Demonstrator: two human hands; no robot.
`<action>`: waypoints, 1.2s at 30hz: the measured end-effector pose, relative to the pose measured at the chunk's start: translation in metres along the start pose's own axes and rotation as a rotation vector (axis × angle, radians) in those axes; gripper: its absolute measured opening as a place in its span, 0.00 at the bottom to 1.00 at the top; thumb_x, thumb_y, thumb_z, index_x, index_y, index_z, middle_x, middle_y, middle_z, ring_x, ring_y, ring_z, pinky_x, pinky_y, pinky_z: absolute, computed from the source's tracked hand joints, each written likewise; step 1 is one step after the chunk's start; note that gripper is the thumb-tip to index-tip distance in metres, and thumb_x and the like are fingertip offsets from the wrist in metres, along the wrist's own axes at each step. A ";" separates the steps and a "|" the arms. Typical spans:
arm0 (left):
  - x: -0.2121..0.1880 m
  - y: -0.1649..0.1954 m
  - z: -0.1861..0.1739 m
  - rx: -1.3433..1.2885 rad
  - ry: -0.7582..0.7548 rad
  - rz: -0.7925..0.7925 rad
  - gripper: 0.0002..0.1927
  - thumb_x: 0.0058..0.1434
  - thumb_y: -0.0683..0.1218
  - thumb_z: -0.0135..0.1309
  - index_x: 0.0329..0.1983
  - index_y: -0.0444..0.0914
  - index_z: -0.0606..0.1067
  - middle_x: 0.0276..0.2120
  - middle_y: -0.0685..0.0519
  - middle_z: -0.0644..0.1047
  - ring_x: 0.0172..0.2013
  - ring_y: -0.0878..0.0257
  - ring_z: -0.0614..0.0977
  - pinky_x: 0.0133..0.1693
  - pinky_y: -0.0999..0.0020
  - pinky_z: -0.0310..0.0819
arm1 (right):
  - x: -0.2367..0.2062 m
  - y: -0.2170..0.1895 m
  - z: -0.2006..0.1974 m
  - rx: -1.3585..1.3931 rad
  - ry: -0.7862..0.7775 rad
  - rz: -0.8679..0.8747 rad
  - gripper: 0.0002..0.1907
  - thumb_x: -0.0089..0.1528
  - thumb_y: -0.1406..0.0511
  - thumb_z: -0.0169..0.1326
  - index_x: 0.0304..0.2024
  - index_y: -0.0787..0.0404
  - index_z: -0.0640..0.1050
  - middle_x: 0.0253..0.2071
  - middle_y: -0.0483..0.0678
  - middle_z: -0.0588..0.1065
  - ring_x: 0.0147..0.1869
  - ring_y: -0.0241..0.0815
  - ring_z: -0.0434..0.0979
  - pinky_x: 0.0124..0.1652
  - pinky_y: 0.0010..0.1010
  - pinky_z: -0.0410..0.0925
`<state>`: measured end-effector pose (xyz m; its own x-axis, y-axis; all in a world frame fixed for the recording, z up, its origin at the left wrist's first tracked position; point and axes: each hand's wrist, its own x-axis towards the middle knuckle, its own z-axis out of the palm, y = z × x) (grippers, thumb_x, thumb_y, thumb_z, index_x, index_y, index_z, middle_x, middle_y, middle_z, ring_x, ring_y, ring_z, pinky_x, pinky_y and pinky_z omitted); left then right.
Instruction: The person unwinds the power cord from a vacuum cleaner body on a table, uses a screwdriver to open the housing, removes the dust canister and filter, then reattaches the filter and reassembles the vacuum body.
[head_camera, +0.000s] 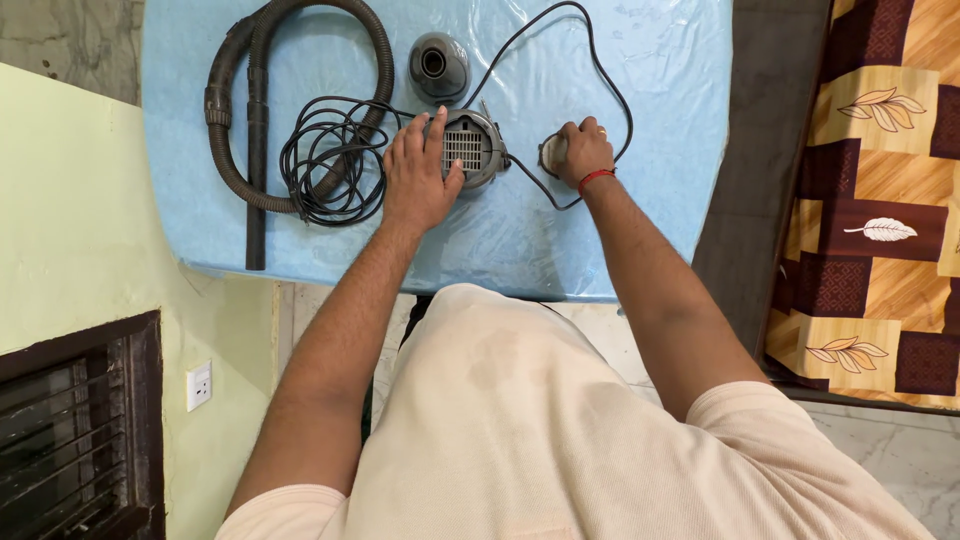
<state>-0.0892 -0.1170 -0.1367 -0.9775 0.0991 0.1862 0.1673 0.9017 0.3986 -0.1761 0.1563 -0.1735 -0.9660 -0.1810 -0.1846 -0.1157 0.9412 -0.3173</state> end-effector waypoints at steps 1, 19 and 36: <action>0.000 0.000 0.000 0.004 0.003 0.002 0.42 0.65 0.53 0.56 0.79 0.43 0.53 0.68 0.40 0.61 0.67 0.42 0.63 0.67 0.41 0.53 | 0.001 -0.001 -0.001 0.004 -0.007 0.019 0.24 0.54 0.62 0.67 0.52 0.57 0.78 0.53 0.58 0.68 0.57 0.62 0.70 0.49 0.48 0.71; 0.003 0.001 0.000 0.005 -0.033 -0.030 0.42 0.66 0.53 0.56 0.79 0.44 0.52 0.69 0.40 0.60 0.68 0.42 0.62 0.67 0.40 0.52 | -0.003 -0.001 0.006 -0.032 0.108 -0.107 0.18 0.53 0.67 0.66 0.46 0.61 0.80 0.46 0.53 0.73 0.53 0.57 0.73 0.49 0.46 0.69; 0.006 0.003 -0.002 0.007 -0.074 -0.059 0.41 0.66 0.53 0.55 0.78 0.44 0.52 0.69 0.39 0.59 0.68 0.42 0.61 0.67 0.40 0.51 | -0.006 -0.013 -0.011 -0.011 -0.003 0.006 0.26 0.53 0.65 0.69 0.52 0.62 0.75 0.53 0.58 0.69 0.59 0.60 0.70 0.50 0.46 0.72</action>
<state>-0.0945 -0.1144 -0.1322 -0.9925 0.0761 0.0959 0.1085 0.9098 0.4006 -0.1717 0.1479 -0.1578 -0.9661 -0.1762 -0.1888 -0.1126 0.9454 -0.3059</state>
